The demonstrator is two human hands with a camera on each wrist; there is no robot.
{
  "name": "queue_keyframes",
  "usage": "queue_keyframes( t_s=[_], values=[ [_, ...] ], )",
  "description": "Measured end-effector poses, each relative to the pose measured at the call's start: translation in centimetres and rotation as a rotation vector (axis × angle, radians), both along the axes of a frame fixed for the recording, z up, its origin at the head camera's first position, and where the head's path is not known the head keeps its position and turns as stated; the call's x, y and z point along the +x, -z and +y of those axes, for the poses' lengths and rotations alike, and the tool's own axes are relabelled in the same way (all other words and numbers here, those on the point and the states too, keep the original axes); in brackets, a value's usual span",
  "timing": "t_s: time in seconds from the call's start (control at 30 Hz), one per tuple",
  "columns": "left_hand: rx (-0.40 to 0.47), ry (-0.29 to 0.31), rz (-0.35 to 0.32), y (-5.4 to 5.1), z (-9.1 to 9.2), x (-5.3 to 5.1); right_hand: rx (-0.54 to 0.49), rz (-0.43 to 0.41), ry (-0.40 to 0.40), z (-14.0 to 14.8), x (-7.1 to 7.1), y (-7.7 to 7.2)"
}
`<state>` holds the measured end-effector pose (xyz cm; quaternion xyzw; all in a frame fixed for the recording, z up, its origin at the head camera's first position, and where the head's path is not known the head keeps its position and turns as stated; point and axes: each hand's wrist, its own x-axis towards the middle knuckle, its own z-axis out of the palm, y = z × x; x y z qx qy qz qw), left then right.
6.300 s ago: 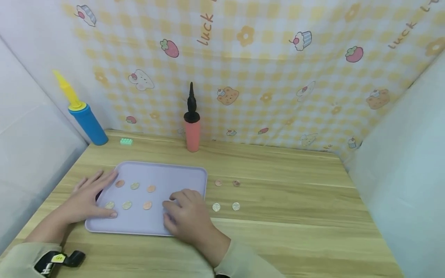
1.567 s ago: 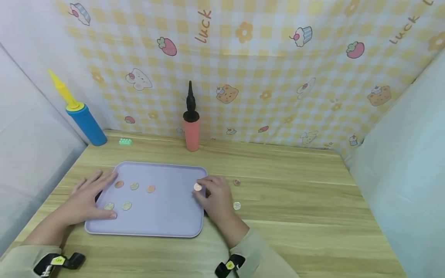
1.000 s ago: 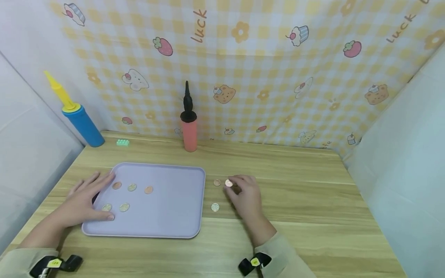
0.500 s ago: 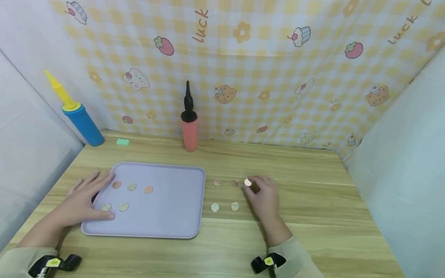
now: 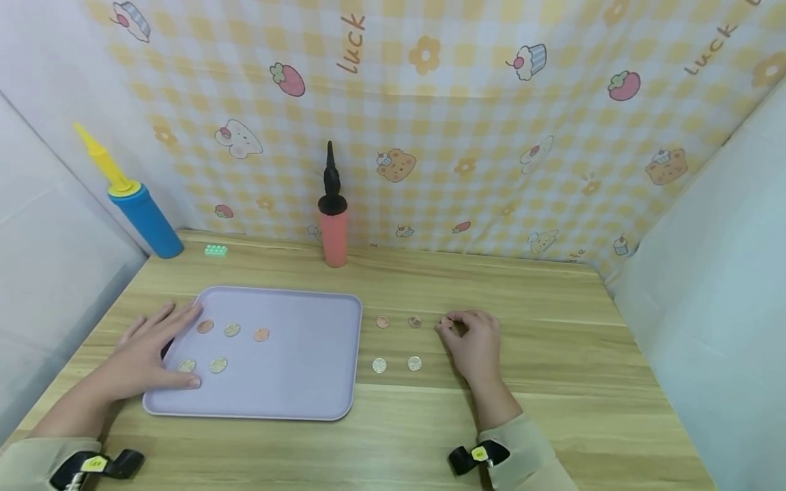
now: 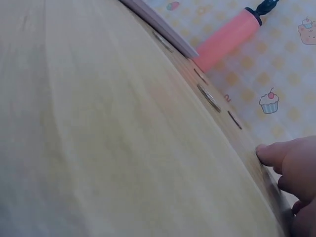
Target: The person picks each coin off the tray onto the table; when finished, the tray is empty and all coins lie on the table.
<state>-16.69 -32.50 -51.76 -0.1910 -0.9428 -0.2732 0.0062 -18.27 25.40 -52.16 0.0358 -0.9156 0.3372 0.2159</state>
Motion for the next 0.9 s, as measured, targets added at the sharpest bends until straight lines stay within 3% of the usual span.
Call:
queue_keyframes(
  t_s=[0.17, 0.5, 0.9],
  values=[
    [-0.002, 0.002, 0.002, -0.10, 0.06, -0.01, 0.024, -0.070, -0.001, 0.25, -0.10, -0.28],
    [-0.004, 0.002, -0.013, -0.19, 0.12, 0.01, 0.059, -0.115, -0.013, 0.21, 0.06, -0.71],
    [-0.001, 0.001, -0.008, 0.07, 0.10, -0.04, 0.076, -0.060, -0.035, 0.05, 0.18, -0.55]
  ],
)
